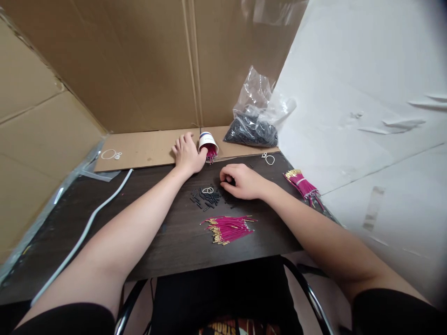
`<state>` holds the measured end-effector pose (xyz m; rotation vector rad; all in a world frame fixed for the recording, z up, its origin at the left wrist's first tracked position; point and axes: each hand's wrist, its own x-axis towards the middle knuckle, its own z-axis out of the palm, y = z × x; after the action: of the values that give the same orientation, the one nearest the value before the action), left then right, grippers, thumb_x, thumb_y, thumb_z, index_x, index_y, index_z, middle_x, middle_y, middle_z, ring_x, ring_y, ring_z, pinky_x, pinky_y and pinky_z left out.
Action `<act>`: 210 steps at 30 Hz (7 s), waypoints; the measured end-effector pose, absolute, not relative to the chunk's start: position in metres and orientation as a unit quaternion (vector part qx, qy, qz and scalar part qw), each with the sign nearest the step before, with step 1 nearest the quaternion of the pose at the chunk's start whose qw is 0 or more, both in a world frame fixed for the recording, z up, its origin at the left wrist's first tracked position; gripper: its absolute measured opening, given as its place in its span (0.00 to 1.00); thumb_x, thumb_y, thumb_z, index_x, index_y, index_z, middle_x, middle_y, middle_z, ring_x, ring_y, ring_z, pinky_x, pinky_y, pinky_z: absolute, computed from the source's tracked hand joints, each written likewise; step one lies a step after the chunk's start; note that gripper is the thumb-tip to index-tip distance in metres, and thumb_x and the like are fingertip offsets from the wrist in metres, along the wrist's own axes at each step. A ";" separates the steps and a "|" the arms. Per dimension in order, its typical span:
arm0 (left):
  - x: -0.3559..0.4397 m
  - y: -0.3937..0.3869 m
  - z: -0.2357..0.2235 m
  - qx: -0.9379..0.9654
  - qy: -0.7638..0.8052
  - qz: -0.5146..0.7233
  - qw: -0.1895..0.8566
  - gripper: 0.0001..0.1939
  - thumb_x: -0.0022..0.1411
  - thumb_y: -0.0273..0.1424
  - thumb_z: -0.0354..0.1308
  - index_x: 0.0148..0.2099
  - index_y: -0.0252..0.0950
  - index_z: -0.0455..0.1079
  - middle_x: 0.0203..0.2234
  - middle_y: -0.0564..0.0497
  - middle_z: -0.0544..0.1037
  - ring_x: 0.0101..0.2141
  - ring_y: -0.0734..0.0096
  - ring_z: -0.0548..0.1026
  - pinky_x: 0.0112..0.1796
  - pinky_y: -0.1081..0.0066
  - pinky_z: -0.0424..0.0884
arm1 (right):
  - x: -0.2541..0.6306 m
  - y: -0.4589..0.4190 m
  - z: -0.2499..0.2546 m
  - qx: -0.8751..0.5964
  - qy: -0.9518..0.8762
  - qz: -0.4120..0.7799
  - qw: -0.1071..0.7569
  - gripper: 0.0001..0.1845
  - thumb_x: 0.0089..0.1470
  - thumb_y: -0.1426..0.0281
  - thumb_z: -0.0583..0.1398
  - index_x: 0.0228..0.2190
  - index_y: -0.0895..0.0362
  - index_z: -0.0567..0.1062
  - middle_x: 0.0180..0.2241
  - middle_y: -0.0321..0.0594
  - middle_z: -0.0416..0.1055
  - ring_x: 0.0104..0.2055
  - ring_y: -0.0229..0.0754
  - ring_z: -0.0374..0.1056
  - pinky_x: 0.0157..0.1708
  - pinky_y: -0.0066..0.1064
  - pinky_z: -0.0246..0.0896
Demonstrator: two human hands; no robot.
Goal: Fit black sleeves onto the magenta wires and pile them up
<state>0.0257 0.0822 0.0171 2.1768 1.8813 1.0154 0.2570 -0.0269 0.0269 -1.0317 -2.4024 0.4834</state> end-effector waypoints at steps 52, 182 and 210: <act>0.017 0.007 0.035 0.393 0.329 0.472 0.717 0.14 0.59 0.36 0.75 0.40 0.35 0.75 0.40 0.46 0.80 0.29 0.73 0.73 0.30 0.69 0.68 | 0.252 -0.012 0.033 -0.307 -0.534 0.631 0.472 0.31 0.57 0.48 0.78 0.38 0.52 0.68 0.30 0.29 0.64 0.26 0.34 0.54 0.30 0.31 0.52; 0.010 0.013 0.010 0.771 0.392 0.359 0.350 0.07 0.72 0.29 0.67 0.49 0.35 0.86 0.38 0.47 0.88 0.39 0.63 0.81 0.47 0.60 0.77 | 0.254 -0.015 0.012 -0.473 -0.762 0.229 0.379 0.16 0.66 0.57 0.64 0.33 0.56 0.81 0.23 0.33 0.66 0.26 0.38 0.58 0.35 0.34 0.57; 0.009 0.008 0.012 0.812 0.356 0.353 0.300 0.08 0.74 0.31 0.67 0.49 0.36 0.88 0.41 0.46 0.90 0.39 0.62 0.83 0.46 0.60 0.79 | 0.252 -0.016 0.011 -0.446 -0.786 0.223 0.366 0.11 0.66 0.62 0.62 0.35 0.56 0.79 0.25 0.33 0.69 0.27 0.39 0.61 0.36 0.34 0.58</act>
<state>0.0087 0.0082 0.0123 2.1542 0.9441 0.9360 0.2516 -0.0164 0.0106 -1.1457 -2.0205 0.5745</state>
